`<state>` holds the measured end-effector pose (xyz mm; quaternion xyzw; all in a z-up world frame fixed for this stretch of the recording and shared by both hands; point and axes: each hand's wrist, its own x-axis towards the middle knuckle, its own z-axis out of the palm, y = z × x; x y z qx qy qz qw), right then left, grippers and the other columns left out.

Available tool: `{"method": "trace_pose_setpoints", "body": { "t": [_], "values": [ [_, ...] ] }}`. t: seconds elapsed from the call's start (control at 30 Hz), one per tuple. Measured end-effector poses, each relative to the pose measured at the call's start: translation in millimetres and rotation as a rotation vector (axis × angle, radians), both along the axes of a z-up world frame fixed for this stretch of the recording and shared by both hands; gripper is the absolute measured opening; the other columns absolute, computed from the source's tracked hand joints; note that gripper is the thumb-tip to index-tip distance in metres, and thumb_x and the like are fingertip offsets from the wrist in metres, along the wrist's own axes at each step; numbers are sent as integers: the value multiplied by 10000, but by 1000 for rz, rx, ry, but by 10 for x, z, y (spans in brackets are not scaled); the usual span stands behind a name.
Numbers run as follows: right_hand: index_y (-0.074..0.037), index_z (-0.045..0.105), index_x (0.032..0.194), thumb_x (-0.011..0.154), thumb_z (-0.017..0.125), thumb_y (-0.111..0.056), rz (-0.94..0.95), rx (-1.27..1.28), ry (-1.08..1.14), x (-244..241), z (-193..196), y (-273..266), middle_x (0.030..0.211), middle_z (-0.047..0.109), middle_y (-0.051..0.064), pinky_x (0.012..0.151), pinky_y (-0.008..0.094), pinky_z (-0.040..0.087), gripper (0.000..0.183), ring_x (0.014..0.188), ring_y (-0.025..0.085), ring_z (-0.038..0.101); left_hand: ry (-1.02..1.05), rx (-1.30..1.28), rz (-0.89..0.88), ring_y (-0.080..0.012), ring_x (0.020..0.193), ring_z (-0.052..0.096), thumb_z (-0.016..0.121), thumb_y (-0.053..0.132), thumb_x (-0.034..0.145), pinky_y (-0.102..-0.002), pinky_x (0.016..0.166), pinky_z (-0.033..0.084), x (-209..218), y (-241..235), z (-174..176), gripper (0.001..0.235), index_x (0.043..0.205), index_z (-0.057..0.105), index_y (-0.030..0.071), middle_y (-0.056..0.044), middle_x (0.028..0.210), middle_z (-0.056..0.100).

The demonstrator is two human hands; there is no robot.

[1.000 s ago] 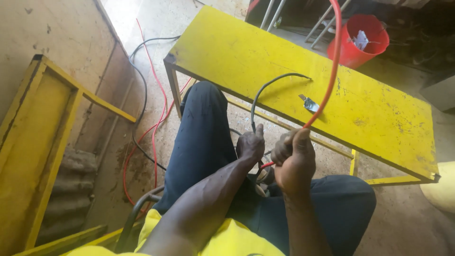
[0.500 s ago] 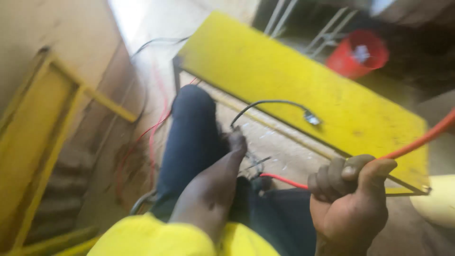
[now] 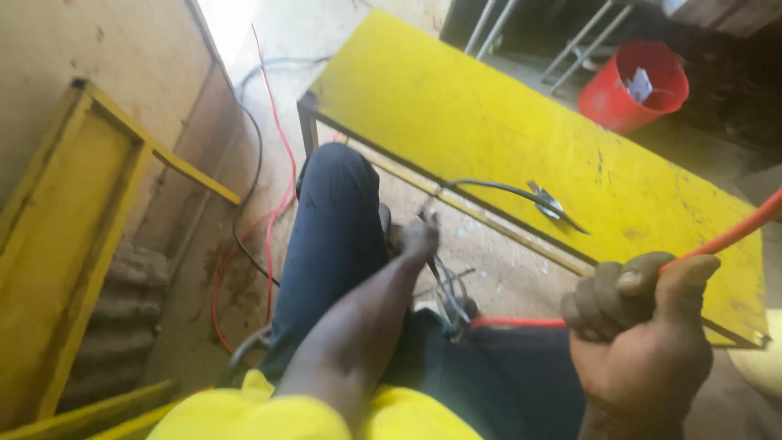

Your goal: Stripping the outer insulation from a black electrical cable using a small hand blade on a yellow metal workbench.

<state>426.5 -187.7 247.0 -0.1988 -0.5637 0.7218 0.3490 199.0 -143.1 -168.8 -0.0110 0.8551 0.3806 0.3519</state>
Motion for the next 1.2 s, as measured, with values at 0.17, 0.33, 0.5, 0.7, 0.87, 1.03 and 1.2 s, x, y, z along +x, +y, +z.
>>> {"method": "trace_pose_setpoints", "body": {
  "t": [0.17, 0.33, 0.5, 0.7, 0.87, 1.03, 1.2],
  "values": [
    [-194, 472, 671, 1022, 516, -643, 15, -21, -181, -137, -231, 374, 545, 226, -54, 401, 282, 195, 572, 418, 92, 200, -71, 118, -385, -356, 1044, 722, 351, 757, 994, -475, 915, 595, 469, -695, 1956, 905, 1336, 638, -30, -233, 1198, 741],
    [-202, 568, 745, 1043, 537, -598, -58, 105, -309, -378, -208, 369, 579, 369, -62, 457, 225, 342, 496, 431, 62, 354, -474, 234, -601, -362, 1035, 769, 475, 583, 1050, -524, 1029, 573, 761, -1133, 2191, 695, 1209, 753, -34, -212, 1209, 793],
    [-200, 654, 930, 1144, 346, -573, 138, 47, -206, -513, -416, 492, 561, 273, -65, 473, 205, 321, 530, 433, 42, 308, -241, 465, -682, -370, 1211, 728, 650, 327, 995, -540, 1102, 552, 1206, -1133, 1760, 302, 1179, 810, 149, -173, 1159, 776],
    [-193, 672, 989, 1154, 362, -551, 231, 48, -219, -430, -431, 502, 585, 296, -51, 470, 205, 379, 502, 425, 54, 343, -286, 564, -784, -316, 1143, 755, 692, 220, 893, -441, 1051, 577, 1025, -1222, 1913, 298, 1146, 844, 182, -154, 1102, 796],
    [-190, 677, 1003, 1159, 337, -566, 273, 55, -230, -339, -502, 621, 590, 290, -72, 480, 192, 378, 531, 434, 41, 335, -311, 647, -791, -291, 1025, 756, 719, 197, 892, -412, 973, 600, 1024, -963, 1451, 279, 1140, 838, 142, -166, 1002, 784],
    [-179, 715, 1044, 1156, 342, -561, 423, 2, -164, -301, -674, 782, 586, 299, -81, 453, 191, 383, 546, 426, 28, 331, -329, 637, -767, -274, 986, 759, 752, 235, 887, -400, 940, 604, 1112, -872, 1197, 251, 1101, 841, 140, -160, 956, 781],
    [-154, 757, 1031, 1142, 353, -591, 641, -124, -74, -365, -721, 815, 548, 275, -90, 387, 186, 334, 605, 400, 29, 296, -224, 644, -855, -332, 948, 802, 692, 237, 1025, -436, 873, 659, 1053, -906, 1308, 175, 1127, 820, 177, -181, 932, 796]
  ]
}}
